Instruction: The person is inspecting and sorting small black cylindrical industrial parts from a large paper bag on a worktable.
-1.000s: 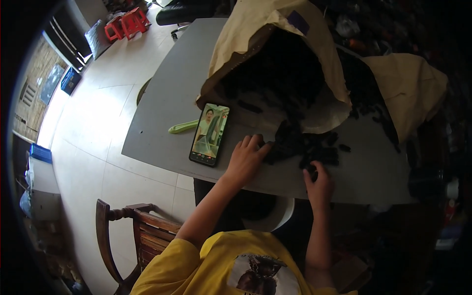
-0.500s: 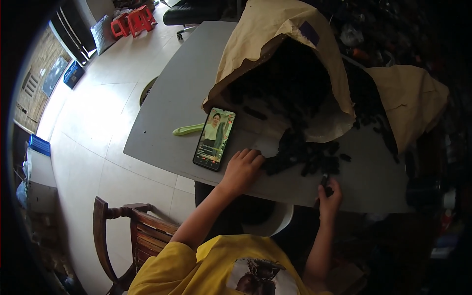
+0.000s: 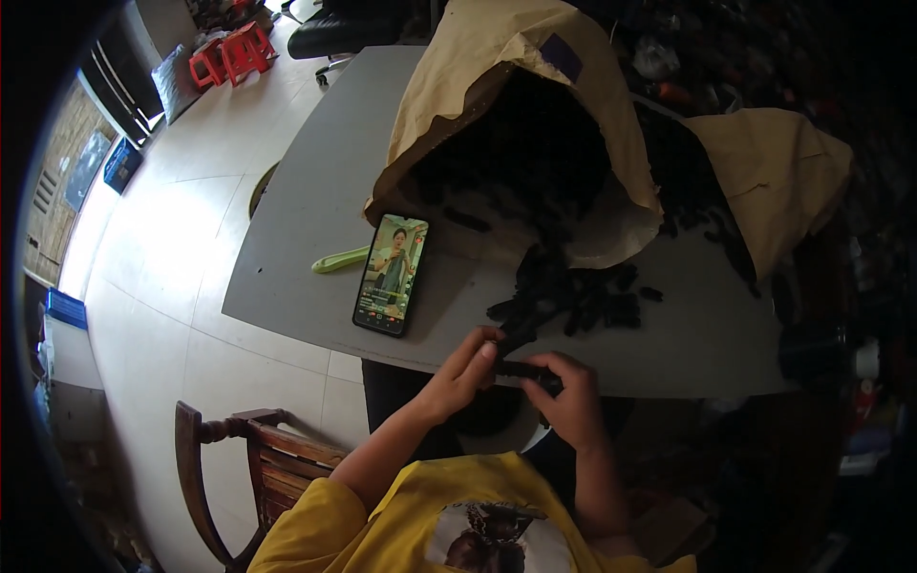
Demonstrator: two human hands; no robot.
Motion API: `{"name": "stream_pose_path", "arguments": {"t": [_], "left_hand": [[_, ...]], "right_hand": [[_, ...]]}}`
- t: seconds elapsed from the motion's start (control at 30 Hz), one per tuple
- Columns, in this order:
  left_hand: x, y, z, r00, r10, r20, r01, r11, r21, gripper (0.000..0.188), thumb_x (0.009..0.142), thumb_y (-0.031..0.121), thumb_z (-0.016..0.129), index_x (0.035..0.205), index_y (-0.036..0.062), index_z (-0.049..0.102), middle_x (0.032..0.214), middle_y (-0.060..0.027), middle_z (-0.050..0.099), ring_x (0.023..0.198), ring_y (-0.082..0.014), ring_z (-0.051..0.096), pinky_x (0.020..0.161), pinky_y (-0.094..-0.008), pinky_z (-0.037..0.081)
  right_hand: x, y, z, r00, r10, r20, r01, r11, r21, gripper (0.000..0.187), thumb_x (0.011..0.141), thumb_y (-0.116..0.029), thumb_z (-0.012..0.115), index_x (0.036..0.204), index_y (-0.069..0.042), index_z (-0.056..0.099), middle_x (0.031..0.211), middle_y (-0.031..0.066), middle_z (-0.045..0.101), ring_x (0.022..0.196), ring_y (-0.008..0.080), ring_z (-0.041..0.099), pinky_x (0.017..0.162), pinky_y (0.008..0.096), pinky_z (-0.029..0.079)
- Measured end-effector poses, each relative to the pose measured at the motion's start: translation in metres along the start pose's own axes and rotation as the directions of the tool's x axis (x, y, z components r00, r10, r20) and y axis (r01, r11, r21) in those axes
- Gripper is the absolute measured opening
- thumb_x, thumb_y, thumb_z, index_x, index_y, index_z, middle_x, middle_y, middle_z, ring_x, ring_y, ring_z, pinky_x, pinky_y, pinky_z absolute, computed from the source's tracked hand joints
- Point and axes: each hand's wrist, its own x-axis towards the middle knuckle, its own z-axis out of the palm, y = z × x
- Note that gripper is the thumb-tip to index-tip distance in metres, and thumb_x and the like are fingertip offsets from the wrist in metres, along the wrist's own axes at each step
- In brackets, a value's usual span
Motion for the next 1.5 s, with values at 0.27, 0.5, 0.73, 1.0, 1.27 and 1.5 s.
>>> {"name": "stream_pose_path", "arguments": {"t": [0.27,0.5,0.73,1.0,1.27,1.5], "left_hand": [[-0.007,-0.004,0.003,0.999,0.018,0.038,-0.022,0.996,0.087,0.031,0.093,0.022,0.045,0.117,0.0045,0.039,0.079,0.0025,0.042,0.067,-0.005,0.04,0.062,-0.0192,0.036],[-0.005,-0.021,0.01,0.949,0.312,-0.042,-0.29,0.919,0.268,0.031,0.089,0.017,0.051,0.113,0.0005,0.041,0.097,-0.0114,0.051,0.09,-0.0178,0.049,0.08,-0.0286,0.04],[-0.009,-0.02,0.015,0.888,0.456,-0.06,-0.379,0.8,0.465,0.033,0.089,0.017,0.049,0.117,0.0014,0.04,0.098,-0.0186,0.053,0.089,-0.0251,0.055,0.077,-0.0305,0.042],[-0.018,-0.015,0.015,0.994,0.108,0.0,-0.104,0.959,0.262,0.035,0.087,0.017,0.051,0.117,0.002,0.041,0.08,-0.0159,0.058,0.076,-0.0283,0.06,0.07,-0.0337,0.045],[-0.022,-0.01,0.025,0.93,0.356,0.09,-0.346,0.767,0.54,0.038,0.086,0.009,0.05,0.12,-0.0022,0.035,0.069,-0.0116,0.055,0.06,-0.0238,0.054,0.06,-0.0307,0.045],[-0.026,-0.007,0.019,0.962,0.242,0.127,-0.273,0.823,0.499,0.034,0.083,0.015,0.056,0.111,-0.0005,0.046,0.088,-0.022,0.058,0.084,-0.0399,0.056,0.07,-0.0392,0.046]], "right_hand": [[-0.007,-0.007,0.004,0.94,0.339,0.042,-0.328,0.859,0.393,0.016,0.075,-0.002,0.064,0.09,0.001,0.058,0.075,0.0033,0.059,0.057,0.0061,0.053,0.052,0.0192,0.042],[-0.015,0.002,0.015,0.99,0.122,0.067,-0.13,0.982,0.135,0.016,0.074,-0.004,0.065,0.087,0.001,0.057,0.075,0.0012,0.058,0.062,0.0071,0.055,0.056,0.021,0.043],[-0.02,-0.014,0.024,0.874,0.469,0.128,-0.433,0.631,0.644,0.02,0.081,-0.008,0.06,0.099,-0.001,0.06,0.077,0.0026,0.06,0.063,0.0082,0.054,0.057,0.0198,0.041],[-0.024,-0.022,0.033,0.914,0.403,0.042,-0.292,0.582,0.759,0.021,0.086,-0.009,0.053,0.104,0.0,0.06,0.075,0.0014,0.056,0.058,0.0074,0.051,0.05,0.02,0.041],[-0.03,-0.013,0.038,0.892,0.337,-0.3,-0.132,0.831,0.541,0.015,0.085,-0.009,0.054,0.096,0.0,0.061,0.089,0.0044,0.061,0.08,0.0107,0.055,0.075,0.0219,0.041],[-0.035,-0.015,0.029,0.863,0.434,-0.259,-0.14,0.697,0.703,0.03,0.079,-0.007,0.063,0.106,0.0,0.052,0.086,0.0062,0.059,0.068,0.0116,0.055,0.06,0.0222,0.045]]}}
